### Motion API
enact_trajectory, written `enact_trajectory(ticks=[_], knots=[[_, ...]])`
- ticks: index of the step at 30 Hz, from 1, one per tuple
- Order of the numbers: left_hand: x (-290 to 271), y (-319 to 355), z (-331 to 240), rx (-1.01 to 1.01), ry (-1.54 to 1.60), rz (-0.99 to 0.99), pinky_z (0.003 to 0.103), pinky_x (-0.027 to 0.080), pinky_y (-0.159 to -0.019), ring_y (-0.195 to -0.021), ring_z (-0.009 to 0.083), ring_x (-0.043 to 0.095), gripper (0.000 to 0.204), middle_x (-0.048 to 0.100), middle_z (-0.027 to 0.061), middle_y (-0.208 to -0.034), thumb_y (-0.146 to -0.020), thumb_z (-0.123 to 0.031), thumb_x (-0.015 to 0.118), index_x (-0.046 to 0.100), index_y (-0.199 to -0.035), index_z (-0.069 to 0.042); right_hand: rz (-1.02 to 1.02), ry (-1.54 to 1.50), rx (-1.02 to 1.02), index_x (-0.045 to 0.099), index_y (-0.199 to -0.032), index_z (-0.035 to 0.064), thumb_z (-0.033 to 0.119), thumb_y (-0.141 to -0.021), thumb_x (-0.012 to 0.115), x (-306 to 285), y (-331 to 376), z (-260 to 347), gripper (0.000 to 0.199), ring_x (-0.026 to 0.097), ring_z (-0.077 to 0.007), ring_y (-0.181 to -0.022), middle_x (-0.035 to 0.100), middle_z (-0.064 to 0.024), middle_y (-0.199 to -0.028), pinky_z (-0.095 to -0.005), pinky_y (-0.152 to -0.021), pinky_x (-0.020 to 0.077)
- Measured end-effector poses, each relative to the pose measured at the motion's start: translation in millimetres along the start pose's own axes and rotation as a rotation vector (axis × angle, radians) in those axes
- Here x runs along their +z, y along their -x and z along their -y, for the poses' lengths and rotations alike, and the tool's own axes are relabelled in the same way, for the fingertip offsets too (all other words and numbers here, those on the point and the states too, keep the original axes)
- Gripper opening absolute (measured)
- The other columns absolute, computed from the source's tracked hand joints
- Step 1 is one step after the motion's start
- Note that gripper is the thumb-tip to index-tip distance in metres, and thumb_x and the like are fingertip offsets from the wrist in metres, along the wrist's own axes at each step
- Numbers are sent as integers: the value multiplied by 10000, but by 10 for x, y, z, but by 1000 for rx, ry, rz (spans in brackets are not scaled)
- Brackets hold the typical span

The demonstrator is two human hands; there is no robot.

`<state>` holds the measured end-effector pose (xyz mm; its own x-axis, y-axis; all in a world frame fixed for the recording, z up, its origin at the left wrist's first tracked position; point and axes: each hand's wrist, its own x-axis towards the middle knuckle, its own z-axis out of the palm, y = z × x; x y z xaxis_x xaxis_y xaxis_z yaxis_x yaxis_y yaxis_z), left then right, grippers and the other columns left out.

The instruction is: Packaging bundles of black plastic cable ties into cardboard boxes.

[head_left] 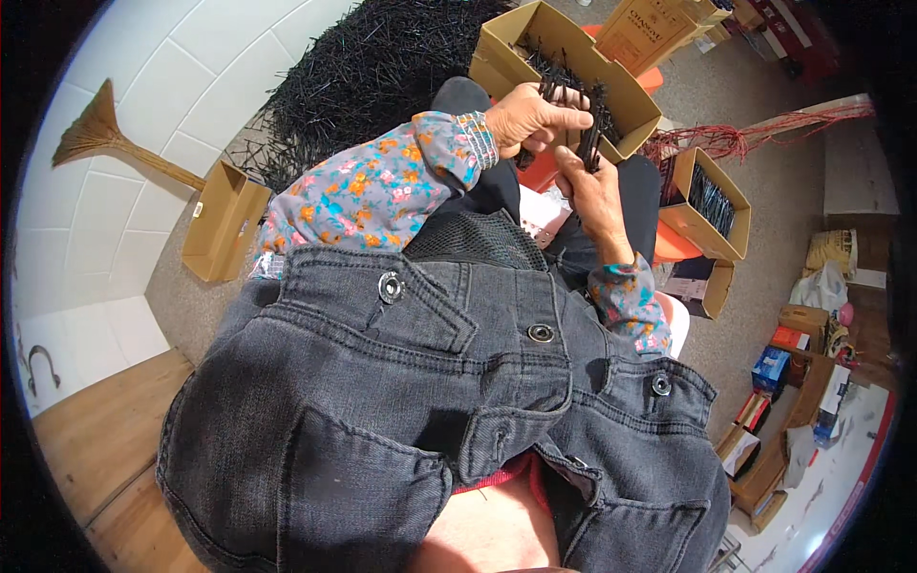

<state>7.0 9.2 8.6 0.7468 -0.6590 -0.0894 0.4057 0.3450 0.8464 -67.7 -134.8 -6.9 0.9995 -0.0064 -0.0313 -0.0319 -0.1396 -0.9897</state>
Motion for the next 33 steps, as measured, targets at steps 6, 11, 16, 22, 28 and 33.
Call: enact_trajectory(ticks=[6, 11, 16, 22, 28, 33], knots=[[145, 22, -1, 85, -7, -84, 169, 222, -340, -398, 16, 308, 154, 467, -54, -611, -804, -149, 654, 583, -907, -60, 79, 30, 51, 560, -720, 76, 236, -853, 580, 1, 42, 94, 209, 358, -28, -432, 474, 34, -545, -206, -390, 249], [0, 22, -63, 42, 58, 2, 170, 219, -345, -407, 12, 297, 173, 441, -66, -601, -827, -141, 621, 589, -971, -51, 180, -190, 164, 534, -802, 80, 276, -874, 557, -55, 47, 133, 209, 340, -36, -417, 443, 31, -564, -195, -367, 229], [-19, -17, -25, 7, 149, 54, 167, 227, -356, -424, 10, 283, 185, 414, -74, -601, -851, -122, 580, 582, -1019, -45, 157, -405, 169, 552, -766, 73, 343, -861, 574, -91, 41, 52, 287, 341, -37, -397, 417, 43, -537, -186, -340, 204], [-31, 5, -49, 34, 133, 61, 161, 233, -371, -443, 8, 281, 233, 405, -73, -610, -848, -99, 570, 573, -1075, -47, 125, -400, 163, 527, -824, 71, 343, -880, 544, -66, 56, 133, 278, 333, -43, -395, 419, 33, -573, -184, -339, 214], [-34, 4, -75, 17, 88, 48, 158, 230, -376, -443, 8, 293, 254, 450, -69, -639, -830, -85, 585, 577, -1082, -60, 126, -532, 201, 503, -900, 50, 327, -898, 517, -95, 35, 118, 277, 321, -50, -395, 411, 18, -592, -181, -340, 223], [-41, -5, -37, 50, 9, -19, 157, 221, -375, -439, 4, 306, 198, 491, -71, -651, -794, -100, 633, 612, -989, -76, 34, -482, 178, 492, -889, 50, 315, -892, 532, -92, 20, 82, 268, 322, -52, -388, 402, 17, -574, -182, -337, 227]])
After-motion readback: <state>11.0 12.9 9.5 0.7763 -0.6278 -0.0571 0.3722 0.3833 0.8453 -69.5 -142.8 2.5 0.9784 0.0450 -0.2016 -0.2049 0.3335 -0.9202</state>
